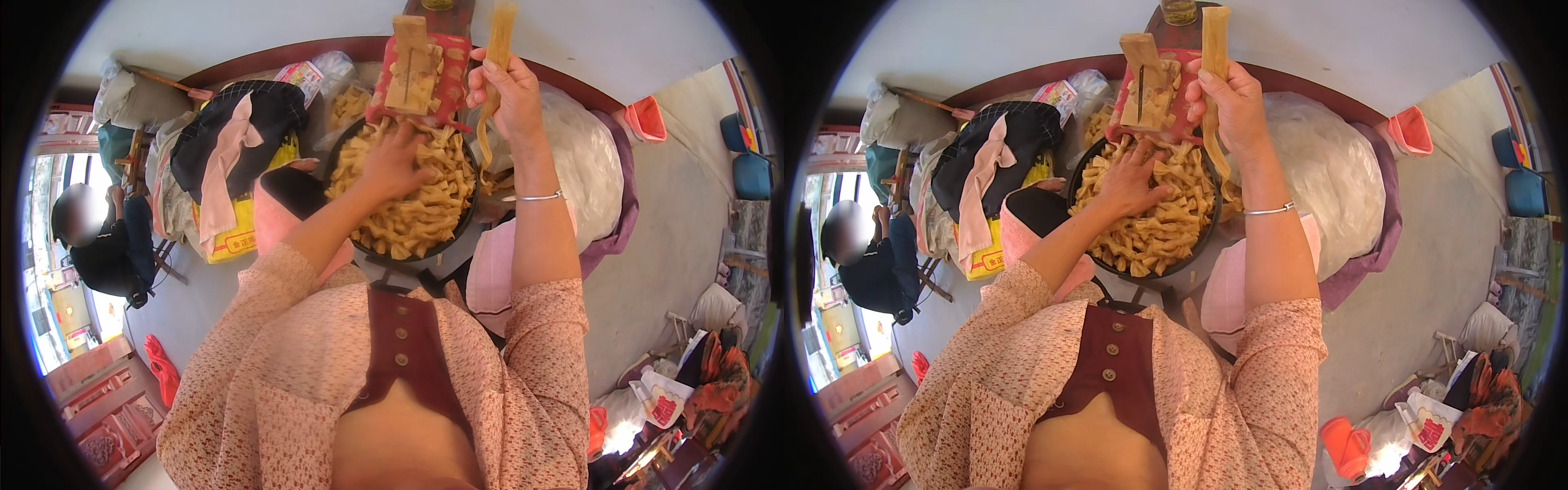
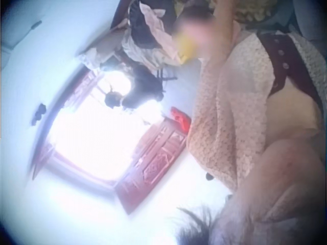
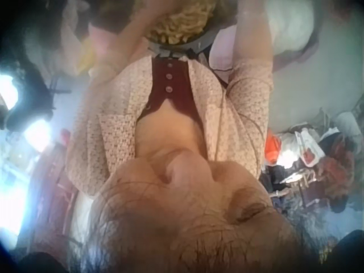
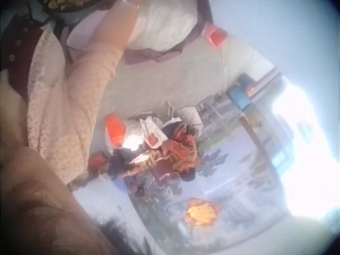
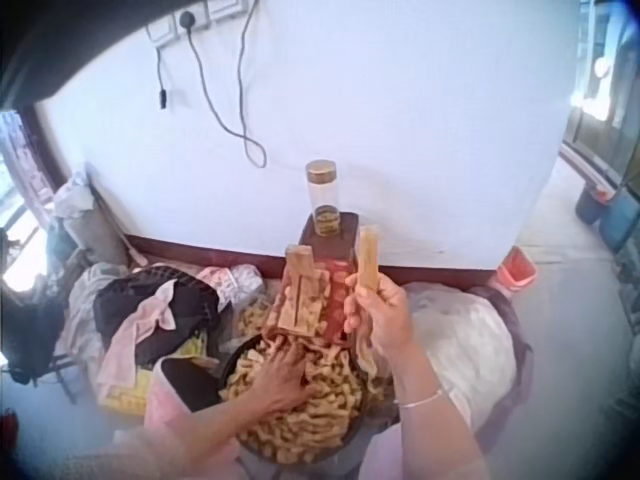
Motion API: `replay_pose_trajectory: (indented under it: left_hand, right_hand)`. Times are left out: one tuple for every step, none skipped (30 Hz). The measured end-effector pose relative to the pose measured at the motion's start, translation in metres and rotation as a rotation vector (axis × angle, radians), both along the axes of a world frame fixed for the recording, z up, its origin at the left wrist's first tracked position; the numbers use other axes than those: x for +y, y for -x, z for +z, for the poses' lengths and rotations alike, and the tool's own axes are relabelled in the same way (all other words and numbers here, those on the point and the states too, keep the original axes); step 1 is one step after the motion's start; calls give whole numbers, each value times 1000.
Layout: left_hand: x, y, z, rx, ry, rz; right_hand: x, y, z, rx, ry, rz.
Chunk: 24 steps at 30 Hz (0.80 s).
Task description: The person sits on the floor and repeatedly tears strips of dough, then uses a wooden press to cut them into small pieces that fall into a bowl. The process continues with the same method throughout the clip.
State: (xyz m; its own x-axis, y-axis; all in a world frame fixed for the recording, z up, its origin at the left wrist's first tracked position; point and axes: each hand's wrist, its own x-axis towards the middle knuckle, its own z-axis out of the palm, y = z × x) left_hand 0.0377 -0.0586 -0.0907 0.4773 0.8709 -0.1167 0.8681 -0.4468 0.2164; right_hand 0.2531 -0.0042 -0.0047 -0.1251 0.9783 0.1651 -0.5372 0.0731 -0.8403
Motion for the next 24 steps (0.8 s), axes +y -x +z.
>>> replay_pose_trajectory:
  left_hand:
    - [3, -2, 4, 25, 7, -20]
    - [4, -2, 4, 18, -2, -19]
    - [4, -2, 2, 12, -12, -18]
    - [3, -2, 2, 9, -20, -15]
    - [1, -6, 16, 14, 13, 20]
    - [-1, -12, 32, 19, 46, 55]
    - [-4, -16, 42, 25, 85, 94]
    - [-4, -18, 38, -76, 81, 108]
    - [-2, -20, 31, -178, 77, 122]
    - [0, -23, 26, -283, 68, 136]
    - [0, -27, 18, -347, 28, 112]
    - [0, -30, 6, -411, -13, 86]
    - [1, -33, -5, -475, -54, 58]
    - [1, -33, -12, -419, -66, 11]
    - [-2, -33, -19, -364, -78, -36]
    - [-2, -33, -17, -304, -97, -80]
    - [-5, -31, -14, -284, -54, -96]
    - [-10, -29, -11, -263, -11, -110]
    - [-12, -27, -3, -243, 25, -125]
    - [-11, -24, 9, -184, 87, -160]
    - [-8, -19, 16, -333, 86, -114]
    - [-4, -11, 21, -481, 83, -66]
    - [-1, -8, 33, -627, 83, -20]
    - [4, -6, 47, -894, 34, 23]
  right_hand:
    - [2, -2, 1, 59, 13, 55]
    - [4, -1, 2, 76, 49, 50]
    - [5, 1, 2, 40, 33, 17]
    - [6, 4, 0, 8, 19, -16]
    - [6, 4, -2, -28, 6, -55]
    - [7, 3, -2, -75, 8, -55]
    - [5, 2, -2, -122, 17, -49]
    - [3, 1, -3, -170, 26, -44]
    - [2, 0, -6, -192, 51, -35]
    - [2, -1, -8, -217, 70, -25]
    - [4, -1, -8, -239, 85, -11]
    - [4, 0, -7, -220, 91, 3]
    - [4, 0, -6, -201, 97, 13]
    - [3, 1, -5, -181, 106, 23]
    - [2, 2, -5, -187, 106, 24]
    - [3, 4, -4, -188, 100, 27]
    - [3, 6, -3, -189, 93, 31]
    - [2, 8, -5, -181, 126, 77]
    - [1, 12, -5, -170, 132, 98]
    - [-1, 15, -4, -164, 137, 113]
    - [-3, 17, -2, -159, 142, 128]
    - [-5, 19, -1, -134, 155, 159]
    - [-6, 21, 0, -108, 159, 194]
    - [-7, 23, 1, -82, 164, 229]
